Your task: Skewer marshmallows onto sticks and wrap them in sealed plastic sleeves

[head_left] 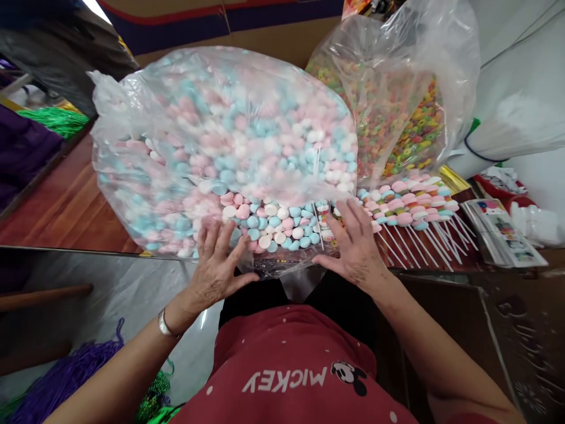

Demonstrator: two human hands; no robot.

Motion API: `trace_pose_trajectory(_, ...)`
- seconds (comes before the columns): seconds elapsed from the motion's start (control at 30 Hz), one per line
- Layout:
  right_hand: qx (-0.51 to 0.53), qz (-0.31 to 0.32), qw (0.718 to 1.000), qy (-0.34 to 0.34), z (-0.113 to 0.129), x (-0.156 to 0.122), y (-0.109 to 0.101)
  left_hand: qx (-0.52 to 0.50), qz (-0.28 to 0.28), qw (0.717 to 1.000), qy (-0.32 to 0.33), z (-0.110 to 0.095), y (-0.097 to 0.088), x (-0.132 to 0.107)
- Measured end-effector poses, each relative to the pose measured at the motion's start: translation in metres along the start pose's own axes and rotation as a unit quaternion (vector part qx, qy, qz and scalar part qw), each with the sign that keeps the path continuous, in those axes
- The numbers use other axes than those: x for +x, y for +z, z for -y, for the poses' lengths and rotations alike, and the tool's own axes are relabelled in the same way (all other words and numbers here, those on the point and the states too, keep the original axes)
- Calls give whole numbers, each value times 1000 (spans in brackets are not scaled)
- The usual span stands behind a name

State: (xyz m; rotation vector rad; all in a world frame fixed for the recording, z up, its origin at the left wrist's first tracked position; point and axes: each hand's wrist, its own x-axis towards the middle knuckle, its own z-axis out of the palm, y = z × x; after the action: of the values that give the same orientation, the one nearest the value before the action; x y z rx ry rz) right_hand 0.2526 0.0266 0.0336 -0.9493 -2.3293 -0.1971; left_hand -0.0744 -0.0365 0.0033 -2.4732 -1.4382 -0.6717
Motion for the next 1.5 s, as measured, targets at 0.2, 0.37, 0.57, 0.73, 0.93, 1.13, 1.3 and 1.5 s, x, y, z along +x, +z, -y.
trace_pose_trajectory(0.2, -42, 108, 993, -8, 6, 10, 40, 45, -6, 999, -18, 17, 6, 20)
trace_pose_trajectory(0.37, -69, 160, 984, -26, 7, 30, 45, 65, -36, 997, 5, 33, 9, 31)
trace_pose_trajectory(0.57, -62, 214, 975, -10, 8, 46, 57, 81, -60, 995, 19, 51, 23, 35)
trace_pose_trajectory(0.73, -21, 257, 966, 24, 5, 60, 64, 107, -62, 992, 21, 59, 30, 40)
trace_pose_trajectory(0.93, 14, 262, 964, 46, -4, 74, 73, 126, -48, 991, 9, 68, 34, 48)
trace_pose_trajectory(1.13, 23, 207, 978, 20, -9, 86, 85, 94, -48, 994, -11, 83, 40, 52)
trace_pose_trajectory(1.3, 27, 238, 970, 48, -7, 89, 87, 84, -37, 995, -29, 89, 41, 55)
trace_pose_trajectory(1.5, 1, 224, 975, 12, 0, 84, 67, 83, 2, 995, -48, 76, 29, 51)
